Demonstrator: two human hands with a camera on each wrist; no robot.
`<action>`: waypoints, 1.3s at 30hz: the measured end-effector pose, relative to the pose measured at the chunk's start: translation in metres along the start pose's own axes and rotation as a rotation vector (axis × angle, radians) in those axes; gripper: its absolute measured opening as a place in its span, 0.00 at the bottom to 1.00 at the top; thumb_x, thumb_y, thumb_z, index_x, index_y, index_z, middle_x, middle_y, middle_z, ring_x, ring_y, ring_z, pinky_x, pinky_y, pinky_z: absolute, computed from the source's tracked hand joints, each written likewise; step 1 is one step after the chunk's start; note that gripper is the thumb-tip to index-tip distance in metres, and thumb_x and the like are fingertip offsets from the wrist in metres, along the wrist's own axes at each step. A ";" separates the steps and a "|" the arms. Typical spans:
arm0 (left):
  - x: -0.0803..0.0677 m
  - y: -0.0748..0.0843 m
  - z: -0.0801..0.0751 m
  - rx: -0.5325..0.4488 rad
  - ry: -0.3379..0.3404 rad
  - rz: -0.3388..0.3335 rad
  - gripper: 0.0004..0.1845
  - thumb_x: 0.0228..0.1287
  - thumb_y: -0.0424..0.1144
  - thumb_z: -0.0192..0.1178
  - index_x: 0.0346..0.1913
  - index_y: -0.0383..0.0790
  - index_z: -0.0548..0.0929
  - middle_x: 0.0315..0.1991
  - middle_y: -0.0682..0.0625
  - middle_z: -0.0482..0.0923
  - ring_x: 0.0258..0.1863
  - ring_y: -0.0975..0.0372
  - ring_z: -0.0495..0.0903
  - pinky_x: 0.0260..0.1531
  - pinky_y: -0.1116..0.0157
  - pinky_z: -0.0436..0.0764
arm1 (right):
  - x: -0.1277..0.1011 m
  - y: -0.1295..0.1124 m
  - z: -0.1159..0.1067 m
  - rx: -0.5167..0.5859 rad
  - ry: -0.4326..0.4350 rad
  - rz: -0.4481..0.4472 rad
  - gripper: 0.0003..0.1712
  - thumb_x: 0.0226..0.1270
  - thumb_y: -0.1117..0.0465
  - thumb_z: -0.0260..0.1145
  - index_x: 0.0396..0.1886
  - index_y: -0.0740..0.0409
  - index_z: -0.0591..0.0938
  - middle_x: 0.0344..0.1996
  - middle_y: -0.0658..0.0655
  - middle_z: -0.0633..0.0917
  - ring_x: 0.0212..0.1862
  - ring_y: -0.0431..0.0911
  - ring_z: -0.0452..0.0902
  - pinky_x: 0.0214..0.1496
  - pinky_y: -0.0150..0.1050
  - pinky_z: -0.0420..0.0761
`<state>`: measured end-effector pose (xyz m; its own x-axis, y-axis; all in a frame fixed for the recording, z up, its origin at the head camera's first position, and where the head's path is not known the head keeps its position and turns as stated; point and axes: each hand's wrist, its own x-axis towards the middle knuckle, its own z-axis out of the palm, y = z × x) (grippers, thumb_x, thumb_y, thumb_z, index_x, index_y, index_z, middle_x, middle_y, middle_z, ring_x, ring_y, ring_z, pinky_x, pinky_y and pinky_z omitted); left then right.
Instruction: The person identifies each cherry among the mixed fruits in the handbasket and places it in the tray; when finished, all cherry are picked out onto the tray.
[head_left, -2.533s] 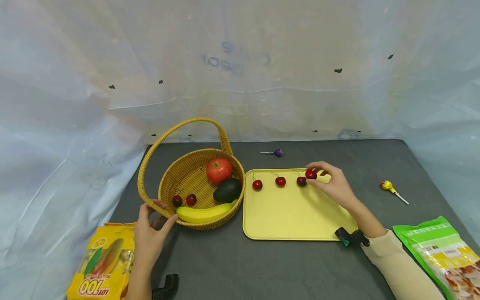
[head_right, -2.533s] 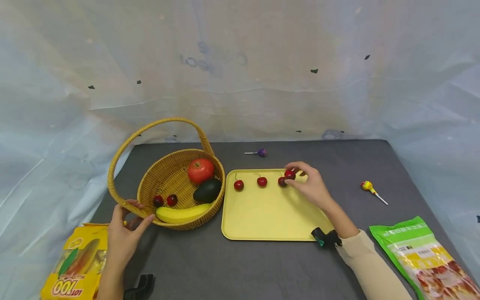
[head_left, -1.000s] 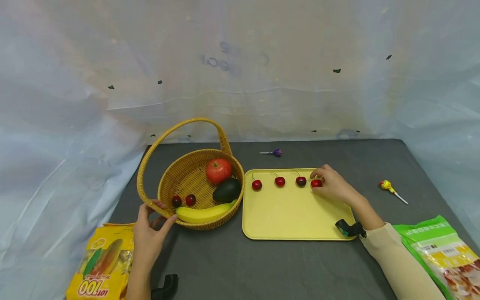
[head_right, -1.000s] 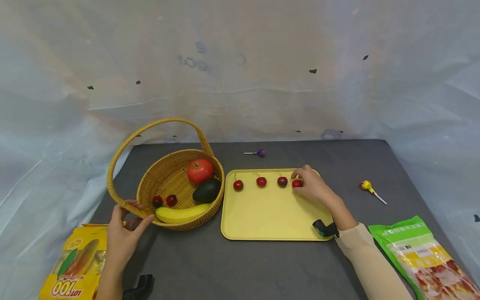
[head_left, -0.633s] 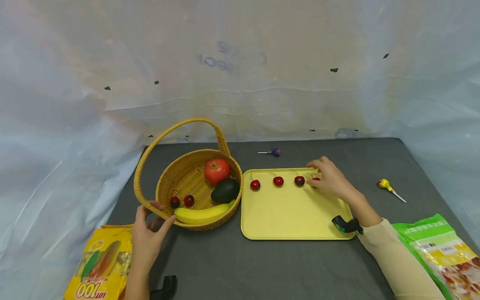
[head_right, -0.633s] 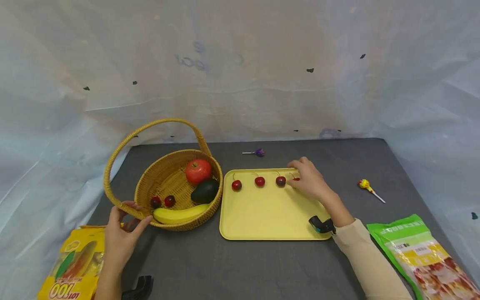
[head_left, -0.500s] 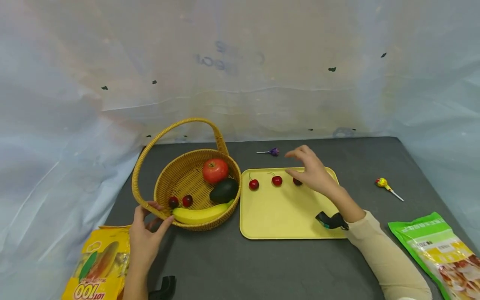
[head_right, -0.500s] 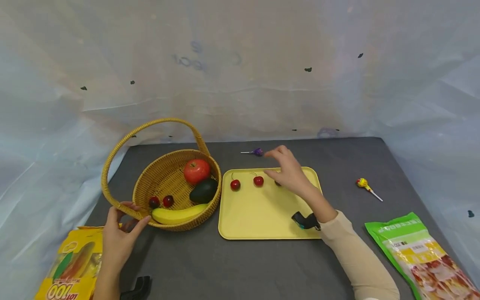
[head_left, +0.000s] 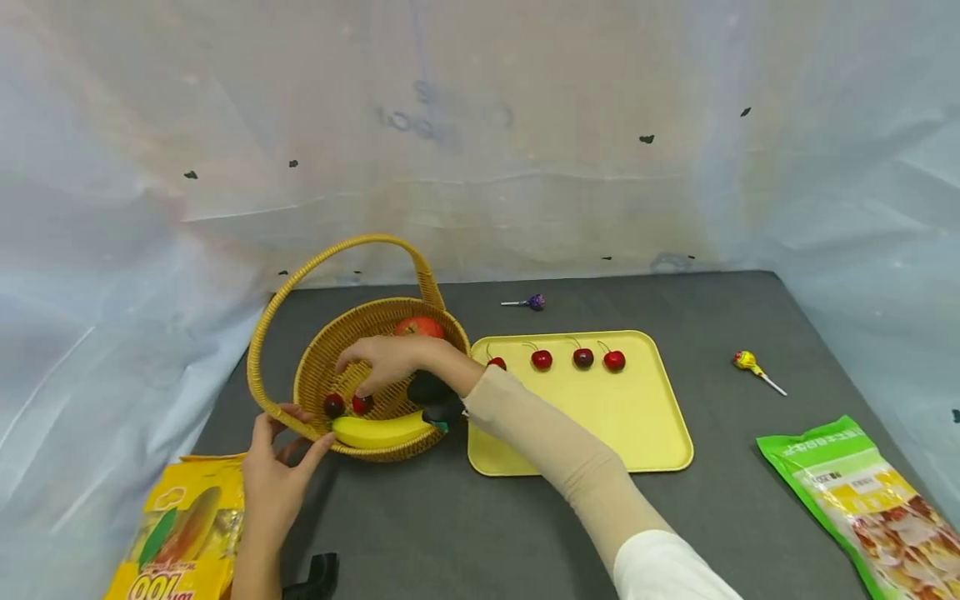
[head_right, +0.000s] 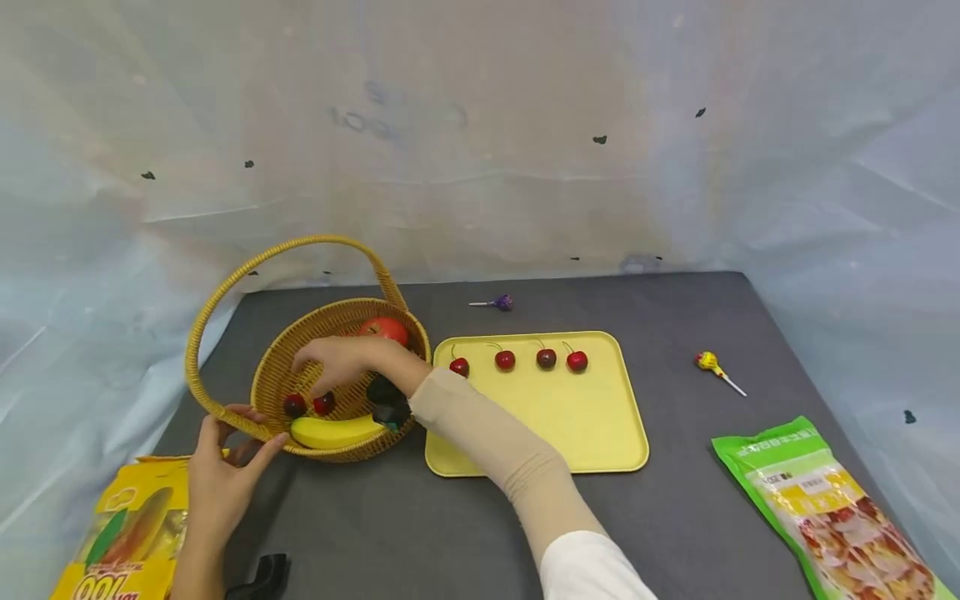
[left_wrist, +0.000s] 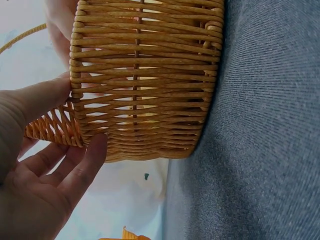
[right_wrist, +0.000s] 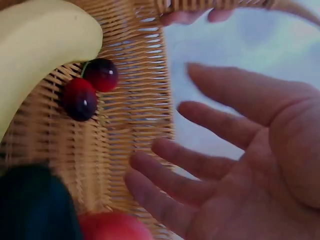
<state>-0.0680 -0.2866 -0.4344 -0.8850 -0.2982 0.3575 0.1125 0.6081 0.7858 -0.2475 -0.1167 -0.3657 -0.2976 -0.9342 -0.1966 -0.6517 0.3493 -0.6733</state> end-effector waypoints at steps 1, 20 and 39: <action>0.000 0.000 0.001 -0.004 0.000 0.000 0.31 0.54 0.22 0.72 0.60 0.30 0.70 0.51 0.44 0.74 0.53 0.64 0.73 0.44 0.83 0.78 | 0.009 0.002 0.002 0.026 -0.027 0.004 0.29 0.74 0.63 0.62 0.72 0.60 0.69 0.70 0.56 0.69 0.71 0.49 0.63 0.62 0.30 0.73; -0.002 -0.001 0.010 -0.070 -0.018 0.009 0.30 0.55 0.22 0.71 0.60 0.29 0.70 0.50 0.45 0.73 0.54 0.57 0.73 0.44 0.80 0.80 | 0.031 0.031 0.022 0.224 -0.210 0.035 0.15 0.63 0.75 0.68 0.50 0.65 0.84 0.46 0.55 0.84 0.43 0.43 0.79 0.41 0.36 0.84; -0.003 0.006 0.014 -0.052 -0.026 0.017 0.31 0.55 0.22 0.71 0.60 0.30 0.69 0.51 0.44 0.74 0.55 0.54 0.74 0.46 0.79 0.80 | -0.131 0.064 -0.002 0.377 0.543 -0.183 0.20 0.61 0.68 0.74 0.53 0.66 0.82 0.48 0.58 0.81 0.45 0.49 0.79 0.47 0.42 0.84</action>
<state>-0.0709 -0.2716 -0.4383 -0.8943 -0.2684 0.3581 0.1504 0.5735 0.8053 -0.2513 0.0277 -0.3817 -0.5775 -0.7728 0.2631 -0.4667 0.0481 -0.8831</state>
